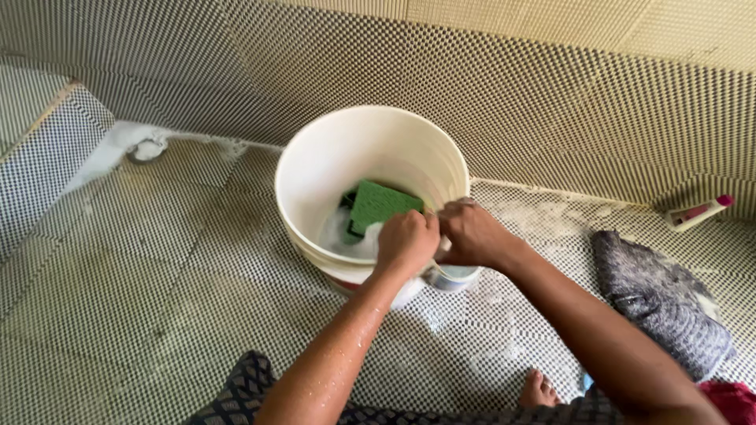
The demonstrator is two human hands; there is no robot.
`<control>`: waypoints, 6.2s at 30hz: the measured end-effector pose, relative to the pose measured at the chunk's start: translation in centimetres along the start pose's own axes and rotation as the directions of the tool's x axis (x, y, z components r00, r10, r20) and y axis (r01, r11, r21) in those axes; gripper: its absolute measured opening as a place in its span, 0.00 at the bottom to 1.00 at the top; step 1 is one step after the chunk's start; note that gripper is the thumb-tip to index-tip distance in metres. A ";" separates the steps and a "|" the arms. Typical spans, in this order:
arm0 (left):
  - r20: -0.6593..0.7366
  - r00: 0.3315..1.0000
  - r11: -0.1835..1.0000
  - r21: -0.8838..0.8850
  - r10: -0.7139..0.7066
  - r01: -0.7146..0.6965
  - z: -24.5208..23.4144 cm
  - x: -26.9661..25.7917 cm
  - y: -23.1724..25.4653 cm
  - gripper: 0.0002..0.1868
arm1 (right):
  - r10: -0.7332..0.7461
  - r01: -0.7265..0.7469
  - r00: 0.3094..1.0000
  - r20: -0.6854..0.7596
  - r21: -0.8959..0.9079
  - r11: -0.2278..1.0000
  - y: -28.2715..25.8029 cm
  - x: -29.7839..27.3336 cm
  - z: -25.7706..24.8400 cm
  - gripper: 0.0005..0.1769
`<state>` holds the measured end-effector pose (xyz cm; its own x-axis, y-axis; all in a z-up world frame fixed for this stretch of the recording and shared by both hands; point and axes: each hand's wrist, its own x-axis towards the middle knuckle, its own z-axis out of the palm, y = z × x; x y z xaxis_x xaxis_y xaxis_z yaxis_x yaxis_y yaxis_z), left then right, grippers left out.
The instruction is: The person washes a mat by soaking it in a bucket of soapy water, scrubbing both sides with their hands, and rinsing it with water from a small container.
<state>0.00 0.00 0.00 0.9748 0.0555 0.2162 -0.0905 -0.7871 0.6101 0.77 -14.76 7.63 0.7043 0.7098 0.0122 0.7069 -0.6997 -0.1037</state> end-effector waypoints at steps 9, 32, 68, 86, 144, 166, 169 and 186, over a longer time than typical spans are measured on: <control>-0.096 0.995 0.945 0.323 -0.027 0.057 -12.1 7.2 -2.2 0.31 | -0.065 0.065 0.990 0.124 0.006 0.998 1.9 -5.2 -0.9 0.09; -0.040 0.993 0.940 0.328 0.113 -0.094 -9.8 6.5 -5.7 0.36 | 0.276 -0.136 0.818 0.504 -0.297 0.945 5.9 16.2 23.1 0.34; 0.001 0.998 0.940 0.335 -0.062 0.058 -9.9 1.2 -8.0 0.29 | 0.331 -0.388 0.920 -0.210 -0.368 0.845 -4.7 7.0 -22.7 0.28; -0.005 0.997 0.968 0.239 -0.073 0.072 -10.6 1.4 -7.7 0.38 | 0.460 -0.426 0.860 0.220 -0.184 0.886 -2.9 9.0 -8.4 0.30; -0.059 0.977 0.977 -0.054 0.205 -0.208 -11.6 6.0 -9.2 0.21 | 0.510 -0.488 0.732 0.453 -0.174 0.855 5.4 11.0 37.2 0.28; -0.065 0.996 0.992 0.114 -0.053 0.061 -8.8 4.6 -10.7 0.24 | 0.468 -0.426 0.877 0.107 -0.274 0.862 -3.7 8.7 -12.3 0.22; -0.068 0.993 0.988 0.118 -0.096 0.104 -8.8 4.4 -10.6 0.24 | 0.448 -0.438 0.893 -0.028 -0.274 0.856 -5.1 8.4 -19.0 0.17; -0.094 0.992 0.991 0.094 -0.090 0.099 -9.1 3.6 -11.0 0.22 | 0.302 -0.373 0.926 -0.226 -0.425 0.825 -4.9 7.2 -25.3 0.23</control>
<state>2.66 14.41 1.00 0.9556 0.1835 0.2308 0.0258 -0.8318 0.5544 4.02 -8.30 33.37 0.8805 0.4276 0.2048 0.3484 -0.8765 0.3322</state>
